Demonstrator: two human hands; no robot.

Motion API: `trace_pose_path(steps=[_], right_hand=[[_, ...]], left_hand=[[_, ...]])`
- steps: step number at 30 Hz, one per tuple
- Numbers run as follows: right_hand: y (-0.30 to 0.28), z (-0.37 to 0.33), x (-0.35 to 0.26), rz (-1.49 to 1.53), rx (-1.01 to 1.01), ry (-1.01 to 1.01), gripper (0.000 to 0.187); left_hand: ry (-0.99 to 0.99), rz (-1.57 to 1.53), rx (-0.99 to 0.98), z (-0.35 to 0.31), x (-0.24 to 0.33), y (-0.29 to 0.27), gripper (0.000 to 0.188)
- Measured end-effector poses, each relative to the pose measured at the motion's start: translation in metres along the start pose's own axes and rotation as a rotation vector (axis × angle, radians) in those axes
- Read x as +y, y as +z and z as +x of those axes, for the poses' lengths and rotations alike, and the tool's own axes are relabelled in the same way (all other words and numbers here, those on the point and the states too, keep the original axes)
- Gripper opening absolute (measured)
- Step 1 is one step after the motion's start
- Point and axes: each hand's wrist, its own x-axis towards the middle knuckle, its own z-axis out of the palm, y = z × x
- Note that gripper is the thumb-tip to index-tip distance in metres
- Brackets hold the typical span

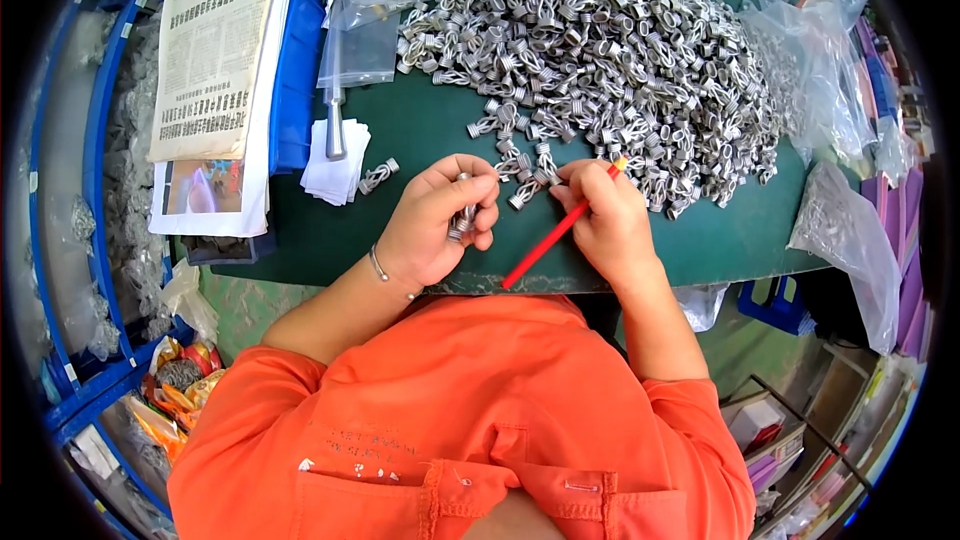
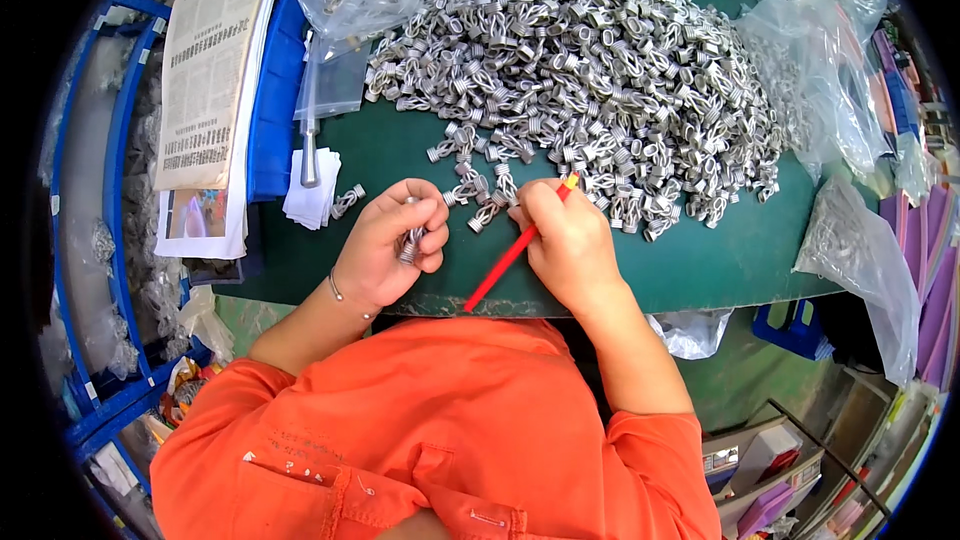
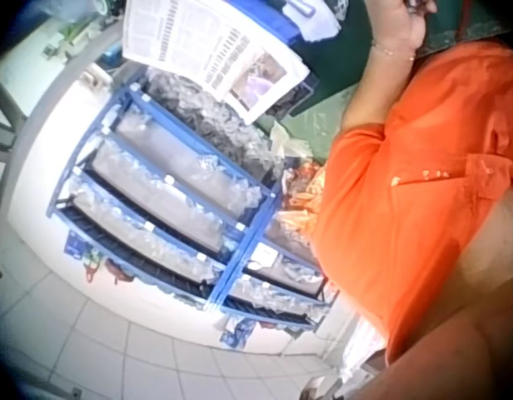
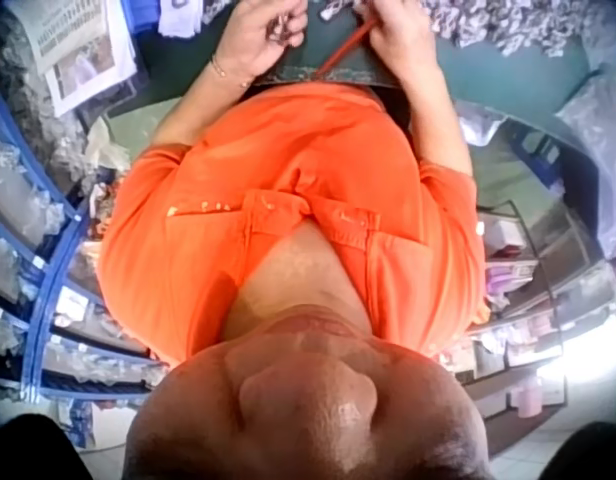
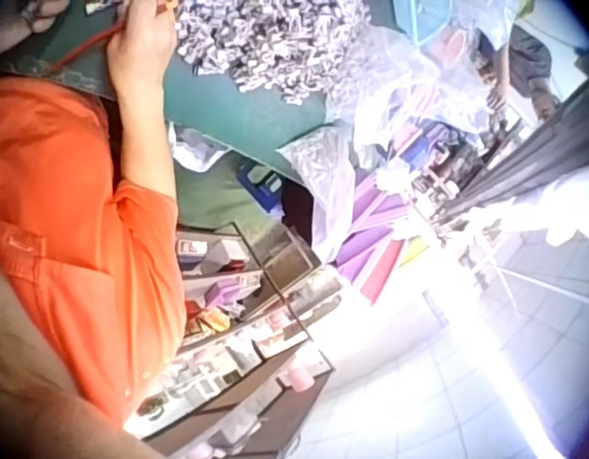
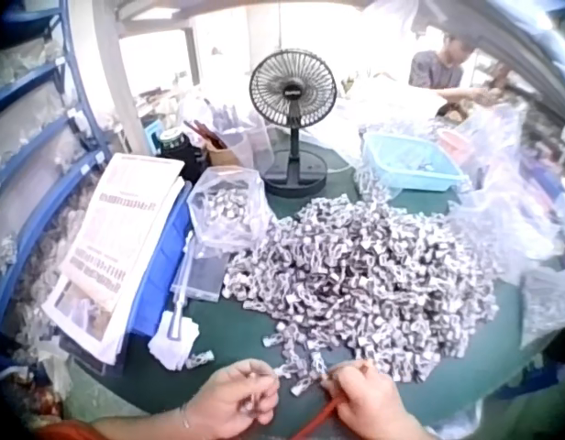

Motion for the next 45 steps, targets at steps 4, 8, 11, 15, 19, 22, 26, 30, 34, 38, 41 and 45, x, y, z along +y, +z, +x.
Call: trace_pose_path(steps=[4,8,11,15,19,22,26,30,34,38,41,45], right_hand=[[0.001,0.001,-0.003,0.125,0.117,0.074,0.023],[-0.006,-0.003,-0.007,0.879,0.125,0.504,0.023],[-0.010,-0.007,-0.007,1.130,0.042,0.589,0.022],[-0.004,-0.011,-0.006,1.313,-0.024,0.540,0.022],[0.011,-0.019,-0.002,1.402,-0.019,0.444,0.023],[0.010,-0.020,-0.005,1.362,-0.009,0.388,0.027],[0.007,-0.016,-0.011,1.056,0.162,0.267,0.035],[0.004,-0.010,-0.019,0.744,0.256,0.001,0.044],[0.006,-0.007,-0.025,0.700,0.274,-0.086,0.043],[0.005,-0.006,-0.027,0.637,0.257,-0.149,0.039],[0.002,-0.005,-0.027,0.645,0.203,-0.169,0.035],[0.001,-0.002,-0.020,0.765,0.130,-0.149,0.027]], left_hand=[[0.019,0.135,0.061,0.000,-0.003,0.000,0.009],[0.066,0.396,0.061,0.001,-0.003,0.010,0.022],[0.082,0.437,0.009,0.001,-0.006,0.012,0.024],[0.227,0.655,-0.025,-0.003,-0.005,0.018,0.018],[0.520,0.964,-0.154,-0.006,-0.001,0.021,0.017],[0.586,1.011,-0.194,-0.008,-0.002,0.023,0.017],[0.445,0.830,-0.051,-0.010,-0.003,0.023,0.020],[0.095,0.367,-0.002,-0.007,-0.006,0.016,0.023],[-0.015,0.226,-0.030,-0.005,-0.010,0.015,0.022],[-0.044,0.133,-0.059,-0.004,-0.013,0.008,0.022],[-0.066,0.055,-0.053,-0.006,-0.009,0.009,0.025],[-0.115,-0.061,-0.023,-0.002,-0.007,0.006,0.030]])
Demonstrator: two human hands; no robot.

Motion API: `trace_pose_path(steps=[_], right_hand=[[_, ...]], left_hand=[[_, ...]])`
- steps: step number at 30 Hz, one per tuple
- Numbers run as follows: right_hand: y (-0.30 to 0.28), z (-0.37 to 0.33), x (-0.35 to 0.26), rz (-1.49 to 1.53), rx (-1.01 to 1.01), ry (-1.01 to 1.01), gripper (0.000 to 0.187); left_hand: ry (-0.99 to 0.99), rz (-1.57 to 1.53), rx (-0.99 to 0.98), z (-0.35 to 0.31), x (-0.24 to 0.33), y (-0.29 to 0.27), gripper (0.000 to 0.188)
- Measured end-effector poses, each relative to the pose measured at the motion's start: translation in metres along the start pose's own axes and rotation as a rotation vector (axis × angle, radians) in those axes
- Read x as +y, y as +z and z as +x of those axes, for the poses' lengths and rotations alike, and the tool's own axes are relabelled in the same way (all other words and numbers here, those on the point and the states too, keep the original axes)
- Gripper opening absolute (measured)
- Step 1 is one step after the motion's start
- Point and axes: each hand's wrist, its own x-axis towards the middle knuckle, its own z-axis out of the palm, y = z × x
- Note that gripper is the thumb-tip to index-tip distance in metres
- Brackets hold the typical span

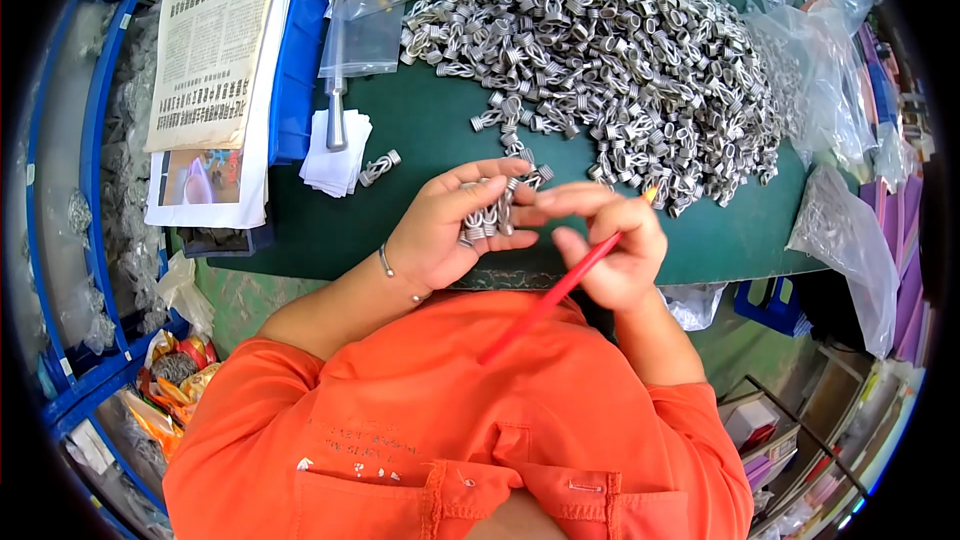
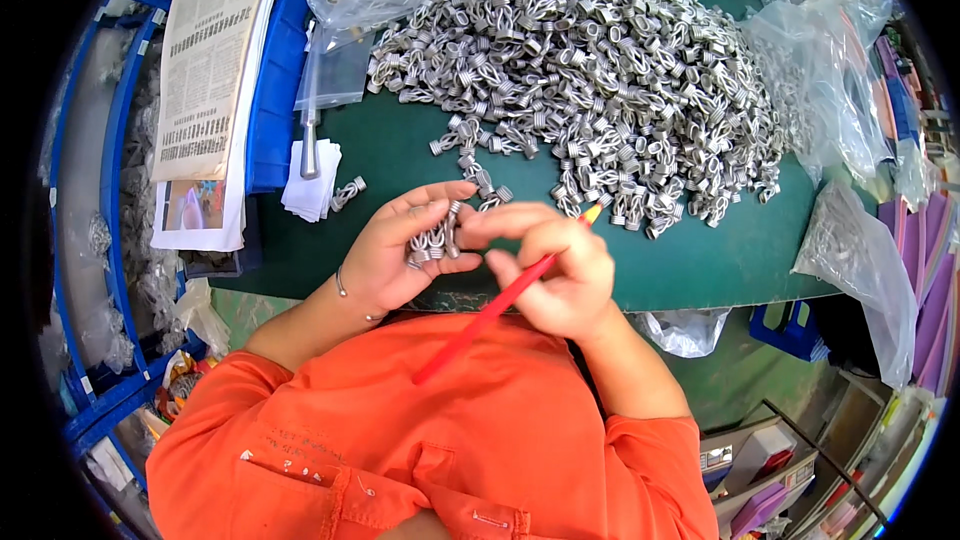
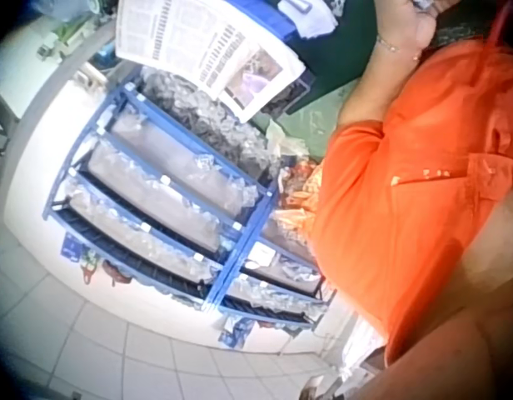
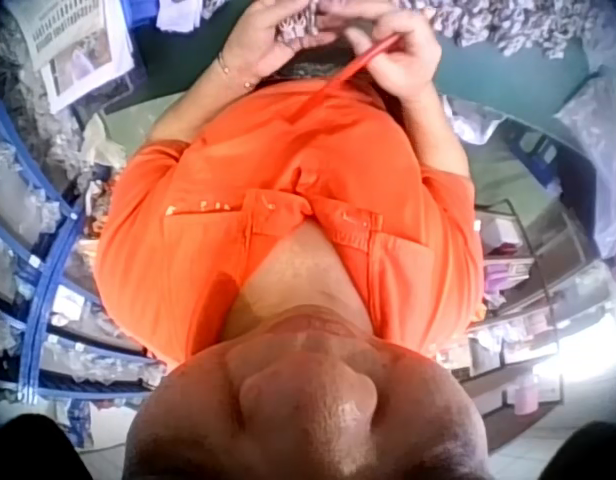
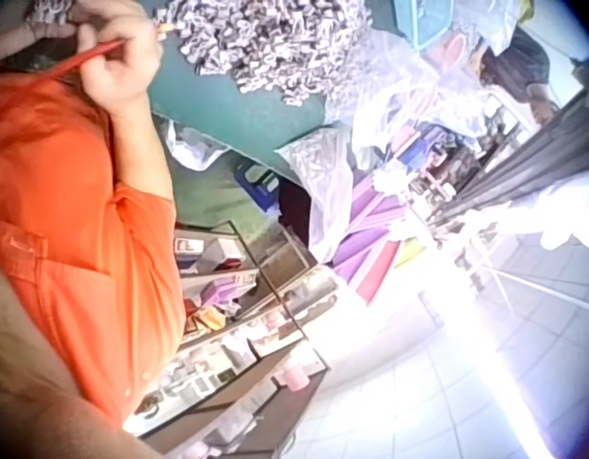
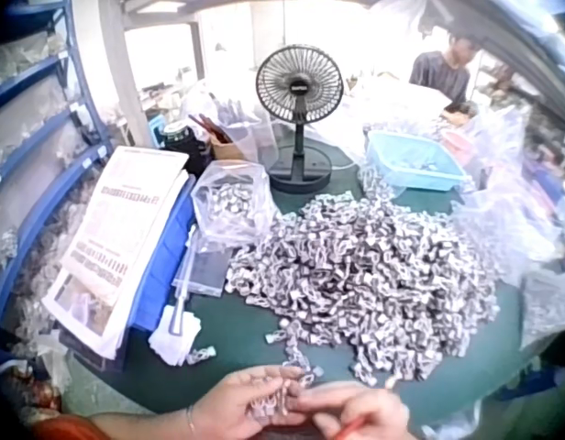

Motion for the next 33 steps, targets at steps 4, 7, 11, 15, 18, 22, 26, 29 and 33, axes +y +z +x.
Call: trace_pose_path(steps=[4,7,11,15,18,22,26,29,33], right_hand=[[-0.013,0.008,0.009,-0.416,-0.034,0.199,0.022],[-0.011,0.010,0.017,-0.663,-0.232,0.171,0.022],[-0.014,0.004,0.015,-0.451,-0.133,0.343,0.025],[-0.015,0.004,0.015,-0.599,-0.161,0.224,0.027],[-0.011,0.004,0.014,-0.729,-0.249,0.139,0.026],[-0.008,-0.001,0.015,-0.495,-0.083,0.204,0.028],[-0.005,0.002,0.010,-0.344,-0.045,0.036,0.030],[-0.005,0.002,0.010,-0.294,-0.043,0.004,0.030],[-0.004,-0.005,-0.001,0.285,0.132,0.611,0.021]], left_hand=[[0.100,-0.097,0.148,-0.001,0.004,0.001,0.010],[0.143,0.154,0.149,0.000,0.007,-0.007,0.010],[0.182,0.285,0.187,-0.004,0.006,-0.003,0.014],[0.110,0.357,0.200,-0.002,0.003,-0.001,0.014],[0.126,0.328,0.189,-0.002,0.000,-0.002,0.015],[0.138,0.443,0.195,-0.002,0.003,0.001,0.022],[0.054,0.544,0.152,-0.005,0.007,0.006,0.021],[0.010,0.571,0.119,-0.006,0.005,0.007,0.017],[0.235,0.864,0.137,-0.009,0.006,0.010,0.017]])
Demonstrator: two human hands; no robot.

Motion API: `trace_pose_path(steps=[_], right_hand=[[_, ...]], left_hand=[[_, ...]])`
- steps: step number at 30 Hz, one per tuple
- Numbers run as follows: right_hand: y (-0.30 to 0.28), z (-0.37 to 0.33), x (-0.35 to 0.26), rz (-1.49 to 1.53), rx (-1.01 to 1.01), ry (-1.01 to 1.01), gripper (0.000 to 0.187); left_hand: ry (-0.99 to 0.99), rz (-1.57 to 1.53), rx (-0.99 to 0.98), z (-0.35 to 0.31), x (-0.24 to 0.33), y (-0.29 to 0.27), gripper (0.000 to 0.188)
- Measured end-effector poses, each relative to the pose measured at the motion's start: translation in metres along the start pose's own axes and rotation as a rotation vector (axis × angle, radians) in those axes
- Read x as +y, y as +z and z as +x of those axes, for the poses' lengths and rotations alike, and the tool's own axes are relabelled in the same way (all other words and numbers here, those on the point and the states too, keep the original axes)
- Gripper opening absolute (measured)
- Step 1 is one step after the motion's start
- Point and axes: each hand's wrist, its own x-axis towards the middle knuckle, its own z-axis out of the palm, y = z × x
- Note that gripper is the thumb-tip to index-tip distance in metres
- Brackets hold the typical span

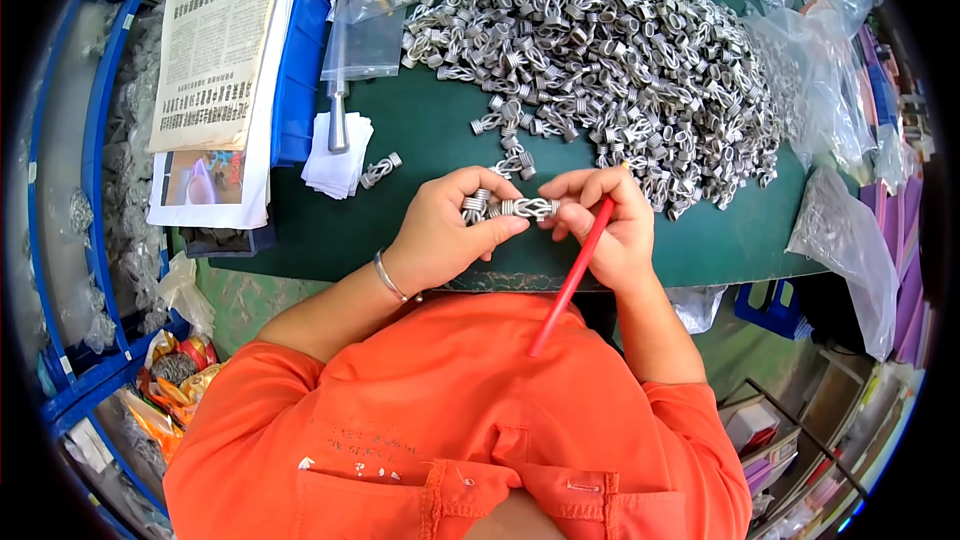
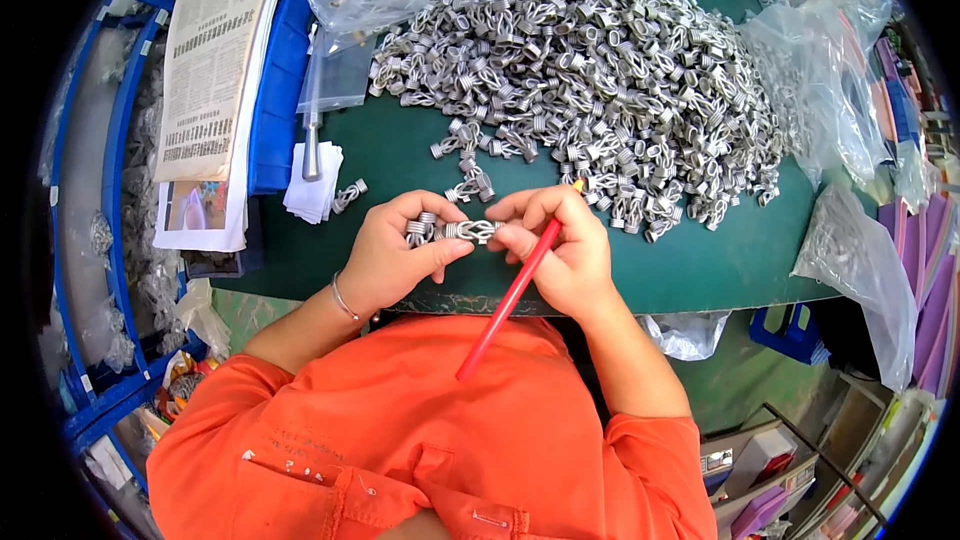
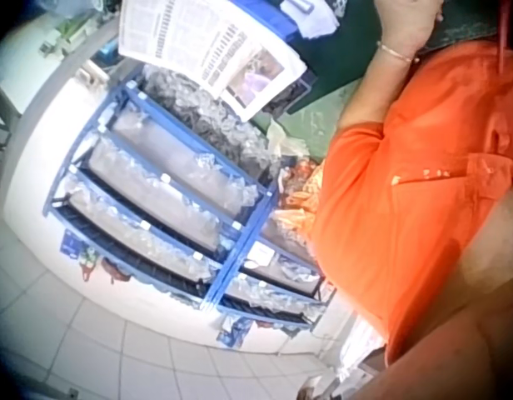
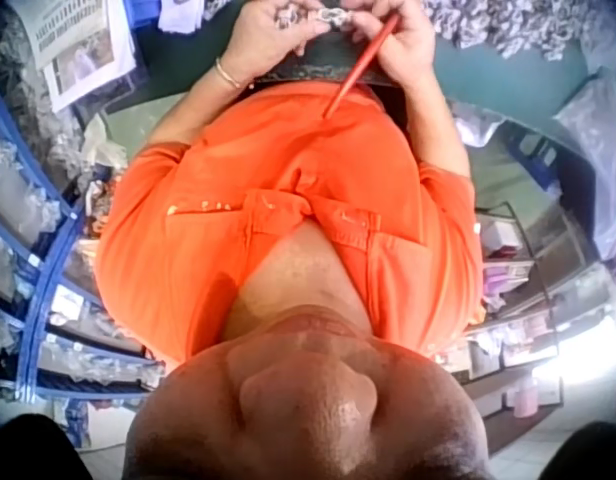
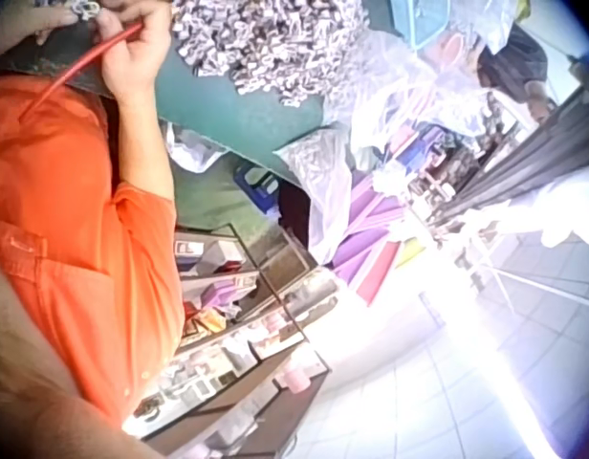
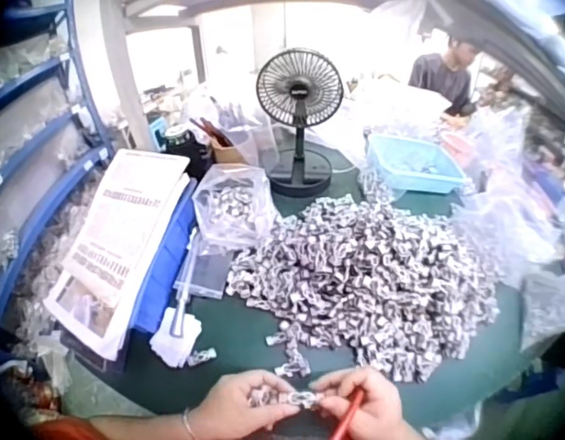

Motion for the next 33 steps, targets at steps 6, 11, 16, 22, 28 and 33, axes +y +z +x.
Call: trace_pose_path(steps=[6,11,16,22,28,33], right_hand=[[-0.011,0.000,0.019,0.232,-0.152,0.031,0.024],[-0.003,-0.003,0.018,0.075,-0.051,-0.206,0.030],[0.002,-0.003,0.008,-0.280,-0.030,-0.518,0.037],[0.012,0.009,-0.001,-0.380,-0.097,-0.564,0.033],[0.013,0.032,0.009,-1.030,0.090,-0.332,0.025],[0.013,0.037,0.016,-0.815,0.041,-0.399,0.024]], left_hand=[[0.321,0.097,-0.014,-0.003,-0.004,0.004,0.020],[0.286,0.061,0.022,-0.003,-0.003,0.002,0.021],[0.022,-0.321,-0.014,0.000,-0.010,0.000,0.020],[-0.167,-0.944,-0.114,0.003,-0.015,-0.008,0.024],[-0.156,-0.942,0.044,0.007,-0.017,-0.022,0.008],[-0.124,-0.585,0.092,0.004,-0.012,-0.020,0.014]])
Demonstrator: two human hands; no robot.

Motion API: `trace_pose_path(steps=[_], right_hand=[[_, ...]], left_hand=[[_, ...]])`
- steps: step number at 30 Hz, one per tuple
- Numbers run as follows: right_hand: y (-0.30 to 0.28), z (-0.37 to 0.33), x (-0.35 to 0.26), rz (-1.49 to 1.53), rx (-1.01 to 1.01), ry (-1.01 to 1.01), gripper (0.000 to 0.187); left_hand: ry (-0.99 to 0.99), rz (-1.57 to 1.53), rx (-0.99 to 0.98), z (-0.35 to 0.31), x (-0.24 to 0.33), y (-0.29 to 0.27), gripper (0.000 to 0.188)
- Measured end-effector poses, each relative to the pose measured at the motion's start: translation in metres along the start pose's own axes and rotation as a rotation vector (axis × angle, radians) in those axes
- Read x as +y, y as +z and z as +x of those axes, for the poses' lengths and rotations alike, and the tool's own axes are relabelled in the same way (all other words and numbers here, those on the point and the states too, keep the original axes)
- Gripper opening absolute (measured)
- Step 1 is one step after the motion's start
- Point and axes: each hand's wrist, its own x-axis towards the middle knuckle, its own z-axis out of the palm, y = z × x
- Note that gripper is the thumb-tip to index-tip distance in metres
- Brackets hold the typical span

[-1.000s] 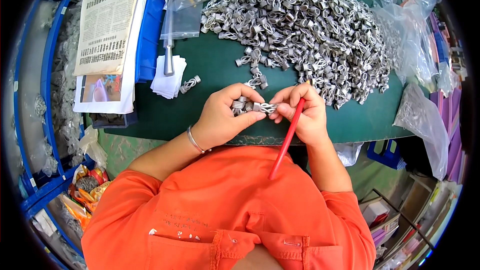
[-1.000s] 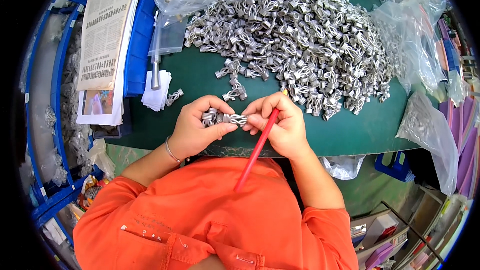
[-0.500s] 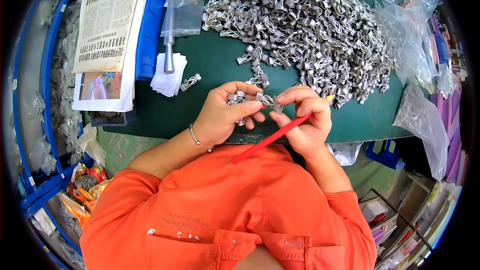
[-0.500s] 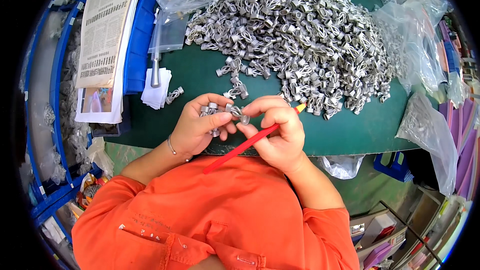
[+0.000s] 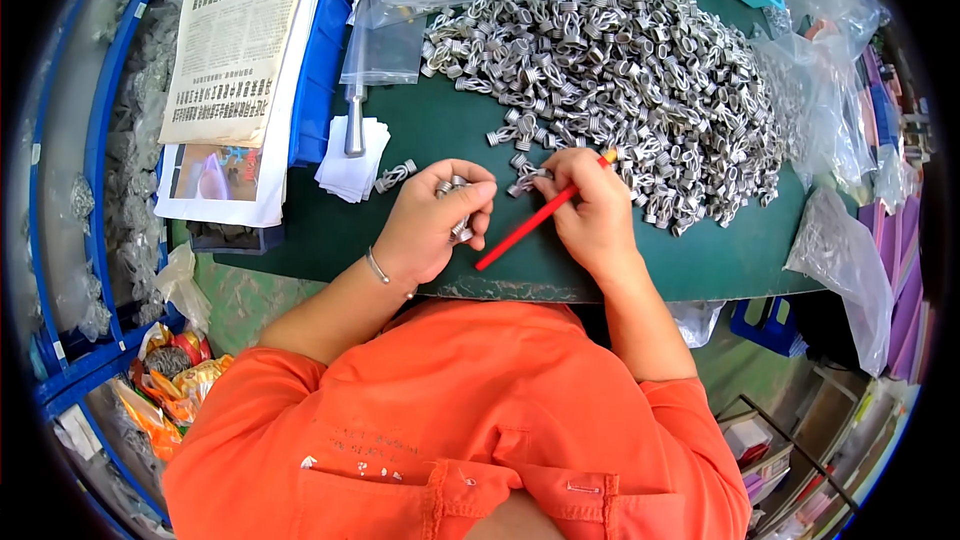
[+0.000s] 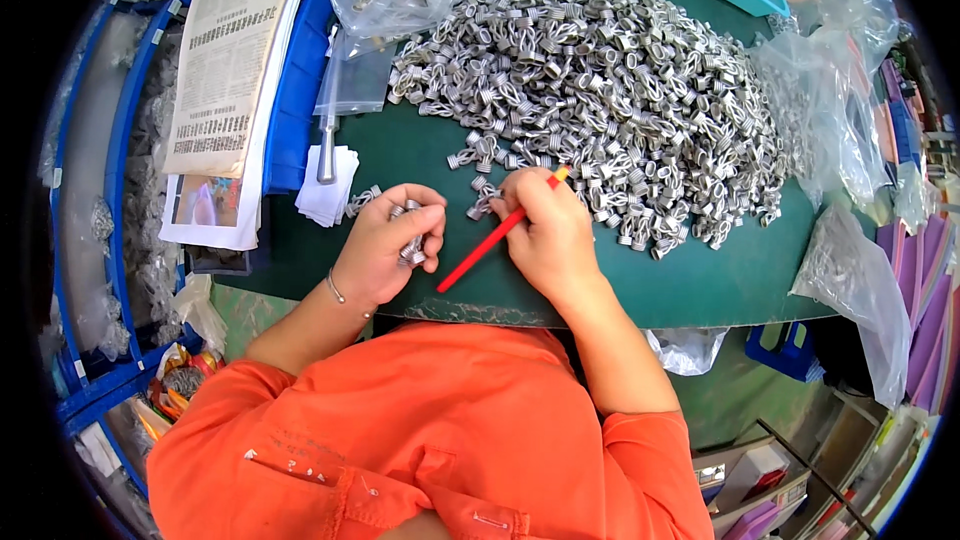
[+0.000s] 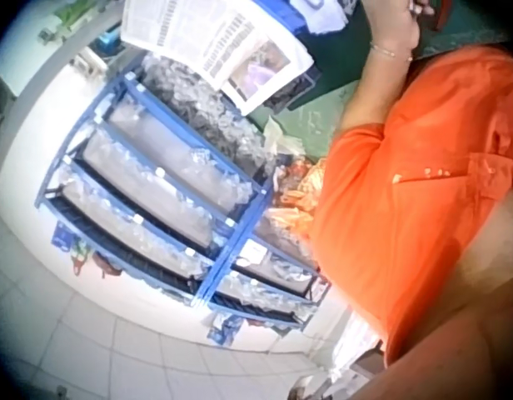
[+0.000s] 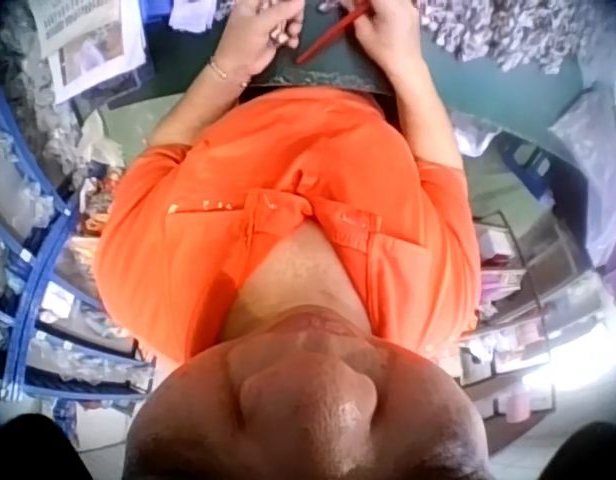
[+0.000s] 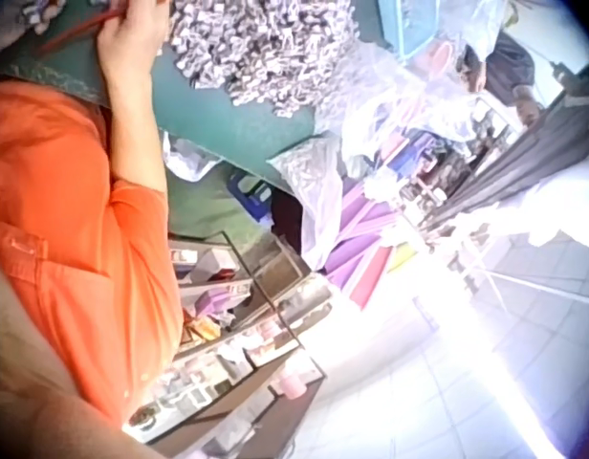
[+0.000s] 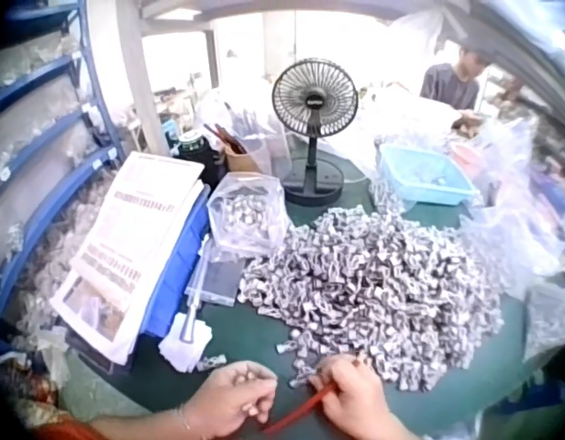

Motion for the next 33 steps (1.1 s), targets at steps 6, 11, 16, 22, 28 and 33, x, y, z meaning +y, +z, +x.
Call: trace_pose_path(steps=[6,11,16,22,28,33], right_hand=[[-0.017,-0.010,-0.007,0.307,0.050,-0.085,0.025],[-0.022,-0.019,-0.007,0.540,-0.019,-0.051,0.023],[-0.020,-0.030,0.000,1.033,-0.077,0.368,0.024],[-0.009,-0.039,0.007,1.156,-0.097,0.323,0.029],[-0.015,-0.037,-0.003,0.711,0.047,0.044,0.036],[-0.013,-0.030,-0.020,0.575,0.116,-0.137,0.042]], left_hand=[[-0.156,0.119,-0.156,-0.001,0.001,0.009,0.021],[0.013,0.328,-0.080,-0.003,-0.005,0.014,0.019],[0.414,0.714,-0.068,-0.012,0.002,0.021,0.022],[0.592,0.731,-0.228,-0.010,-0.002,0.020,0.021],[0.269,0.479,-0.132,-0.011,-0.003,0.020,0.021],[0.058,0.113,-0.191,-0.005,-0.008,0.016,0.020]])
